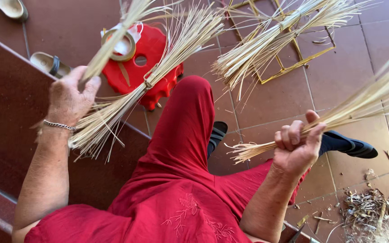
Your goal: The person splits dried plant fibers using a knife, then gathers and aligns the strands into a bundle. They tie the bundle with a thin strip of the same material to form a broom head.
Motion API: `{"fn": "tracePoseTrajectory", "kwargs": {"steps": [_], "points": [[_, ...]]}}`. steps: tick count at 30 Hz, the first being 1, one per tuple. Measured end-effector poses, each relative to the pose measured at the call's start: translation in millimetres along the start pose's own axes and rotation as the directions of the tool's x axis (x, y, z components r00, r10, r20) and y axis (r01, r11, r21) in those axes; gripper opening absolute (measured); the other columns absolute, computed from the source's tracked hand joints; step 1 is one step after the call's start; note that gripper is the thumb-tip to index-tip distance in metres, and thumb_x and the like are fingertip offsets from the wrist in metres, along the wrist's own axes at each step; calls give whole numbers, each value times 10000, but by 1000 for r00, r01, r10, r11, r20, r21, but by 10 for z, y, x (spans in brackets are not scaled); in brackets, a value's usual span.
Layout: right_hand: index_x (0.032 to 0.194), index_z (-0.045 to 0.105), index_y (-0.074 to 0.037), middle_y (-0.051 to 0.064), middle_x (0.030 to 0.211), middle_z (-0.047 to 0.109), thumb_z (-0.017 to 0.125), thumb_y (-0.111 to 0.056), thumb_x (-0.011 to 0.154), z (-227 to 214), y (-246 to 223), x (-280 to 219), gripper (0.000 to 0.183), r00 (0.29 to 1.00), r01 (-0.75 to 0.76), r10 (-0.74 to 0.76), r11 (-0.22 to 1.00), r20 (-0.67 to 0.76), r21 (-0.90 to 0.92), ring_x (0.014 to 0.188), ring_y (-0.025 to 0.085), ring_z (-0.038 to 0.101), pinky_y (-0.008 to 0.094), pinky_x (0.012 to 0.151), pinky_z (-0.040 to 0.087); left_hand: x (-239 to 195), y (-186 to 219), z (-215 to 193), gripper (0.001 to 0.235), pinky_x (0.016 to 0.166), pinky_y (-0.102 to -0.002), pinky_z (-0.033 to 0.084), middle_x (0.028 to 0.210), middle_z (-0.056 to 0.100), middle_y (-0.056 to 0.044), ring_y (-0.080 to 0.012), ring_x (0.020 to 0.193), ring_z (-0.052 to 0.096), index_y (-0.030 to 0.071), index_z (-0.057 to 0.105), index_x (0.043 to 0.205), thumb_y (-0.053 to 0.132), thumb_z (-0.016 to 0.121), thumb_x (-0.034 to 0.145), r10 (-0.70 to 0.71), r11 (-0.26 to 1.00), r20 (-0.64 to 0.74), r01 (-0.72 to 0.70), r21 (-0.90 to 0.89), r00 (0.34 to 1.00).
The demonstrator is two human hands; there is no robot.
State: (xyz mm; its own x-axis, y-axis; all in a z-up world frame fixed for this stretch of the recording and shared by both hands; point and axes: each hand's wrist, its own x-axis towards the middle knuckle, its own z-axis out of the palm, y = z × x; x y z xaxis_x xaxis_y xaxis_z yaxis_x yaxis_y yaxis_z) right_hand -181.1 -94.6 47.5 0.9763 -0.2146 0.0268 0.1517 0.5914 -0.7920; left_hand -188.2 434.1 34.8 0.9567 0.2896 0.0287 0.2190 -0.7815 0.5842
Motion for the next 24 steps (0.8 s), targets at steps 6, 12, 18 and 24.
{"fn": "tracePoseTrajectory", "kwargs": {"steps": [6,12,18,24], "points": [[1305,588,-62,-19,710,389,503,-295,1168,149,82,40,284,997,-18,18,1000,77,2,535,77,299,257,479,282,299,1134,270,370,690,-282,576,1008,707,-94,-143,801,686,-26,598,1368,125,577,1031,211,497,496,345,-796,842],[1223,582,-84,68,877,568,537,-263,1126,-24,42,255,209,996,-83,81,996,45,40,638,143,478,287,542,392,528,2134,1086,226,914,-308,596,1080,661,-48,-129,1010,645,23,580,1228,20,652,1014,509,380,549,400,-834,663],[1240,582,-67,86,967,621,549,-247,1139,-386,-154,422,210,993,-113,112,993,-32,-26,761,166,569,283,574,426,500,2889,1913,299,1011,-286,535,1256,714,-79,-135,1173,685,82,489,1253,8,614,992,665,300,522,449,-842,535],[1237,619,-54,114,1009,664,551,-223,1141,-737,-278,508,205,999,2,-2,1000,-41,-10,843,196,648,346,684,553,235,3217,2378,227,947,-290,527,1161,743,-126,-133,1012,628,86,463,1312,90,591,1125,741,372,522,389,-843,423]]}}
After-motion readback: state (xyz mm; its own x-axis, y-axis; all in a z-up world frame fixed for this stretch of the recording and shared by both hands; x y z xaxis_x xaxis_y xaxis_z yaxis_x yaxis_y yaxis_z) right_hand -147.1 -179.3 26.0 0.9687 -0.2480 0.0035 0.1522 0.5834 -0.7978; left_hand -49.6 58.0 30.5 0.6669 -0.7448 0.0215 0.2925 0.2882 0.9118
